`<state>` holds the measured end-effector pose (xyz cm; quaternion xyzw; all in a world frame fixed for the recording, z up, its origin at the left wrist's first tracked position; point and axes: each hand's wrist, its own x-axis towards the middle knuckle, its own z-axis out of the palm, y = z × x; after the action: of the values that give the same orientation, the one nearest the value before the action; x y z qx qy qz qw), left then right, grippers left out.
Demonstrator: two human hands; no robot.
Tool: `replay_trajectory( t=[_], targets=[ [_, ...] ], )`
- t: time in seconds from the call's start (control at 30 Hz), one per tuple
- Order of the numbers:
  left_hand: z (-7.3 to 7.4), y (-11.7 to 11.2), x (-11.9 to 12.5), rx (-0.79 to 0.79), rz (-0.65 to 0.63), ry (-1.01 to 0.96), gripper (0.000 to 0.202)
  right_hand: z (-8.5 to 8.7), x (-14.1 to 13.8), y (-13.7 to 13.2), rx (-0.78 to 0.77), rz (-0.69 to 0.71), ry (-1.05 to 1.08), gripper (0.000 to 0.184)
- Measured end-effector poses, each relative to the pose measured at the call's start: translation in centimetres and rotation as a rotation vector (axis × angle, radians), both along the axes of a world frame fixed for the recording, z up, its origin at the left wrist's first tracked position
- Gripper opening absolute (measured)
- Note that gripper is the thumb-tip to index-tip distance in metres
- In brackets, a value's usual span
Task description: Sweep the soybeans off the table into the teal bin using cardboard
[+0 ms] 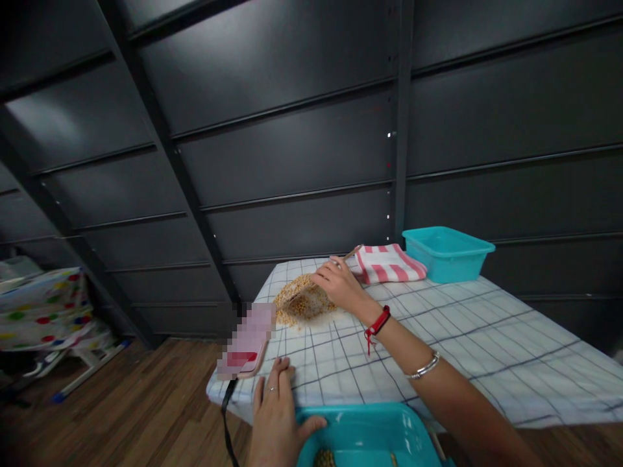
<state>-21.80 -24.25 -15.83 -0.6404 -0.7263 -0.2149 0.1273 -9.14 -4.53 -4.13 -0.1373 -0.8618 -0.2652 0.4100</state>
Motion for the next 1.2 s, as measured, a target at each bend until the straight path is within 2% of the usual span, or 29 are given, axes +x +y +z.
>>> replay_trajectory(
  t=[0.1, 0.2, 0.37, 0.5, 0.6, 0.7, 1.0, 1.1, 1.2],
  targets=[
    [-0.8, 0.1, -0.7, -0.003, -0.024, 0.019, 0.068, -0.2, -0.4, 0.0, -0.005, 0.024, -0.007, 0.035],
    [-1.0, 0.0, -0.9, 0.005, -0.021, 0.023, 0.068, 0.3, 0.4, 0.4, -0.021, 0.041, 0.002, 0.038],
    [-0.2, -0.1, -0.2, 0.022, -0.005, 0.006, 0.066, 1.1, 2.1, 1.1, -0.052, 0.064, 0.066, 0.041],
    [0.4, -0.1, 0.6, 0.042, 0.065, -0.019, 0.066, 0.4, 0.8, 0.8, -0.06, 0.099, 0.095, 0.041],
    [0.6, -0.1, 0.9, 0.035, 0.072, -0.033, 0.066, -0.2, -0.6, 0.3, -0.06, 0.133, 0.077, 0.039],
    [0.7, -0.1, 0.9, 0.048, 0.067, -0.032, 0.063, -0.4, -0.8, 0.4, -0.07, 0.152, 0.056, 0.039],
    [0.4, -0.2, 0.5, 0.028, 0.045, -0.026, 0.062, 0.9, 2.7, 2.5, -0.12, 0.142, 0.102, 0.044],
    [0.6, -0.2, 0.4, 0.012, -0.01, -0.028, 0.063, 0.7, 2.3, 2.4, -0.12, 0.145, 0.127, 0.044],
    [0.9, -0.2, 0.6, 0.024, 0.068, -0.07, 0.065, 0.3, 1.1, 1.8, -0.109, 0.17, 0.122, 0.043]
  ],
)
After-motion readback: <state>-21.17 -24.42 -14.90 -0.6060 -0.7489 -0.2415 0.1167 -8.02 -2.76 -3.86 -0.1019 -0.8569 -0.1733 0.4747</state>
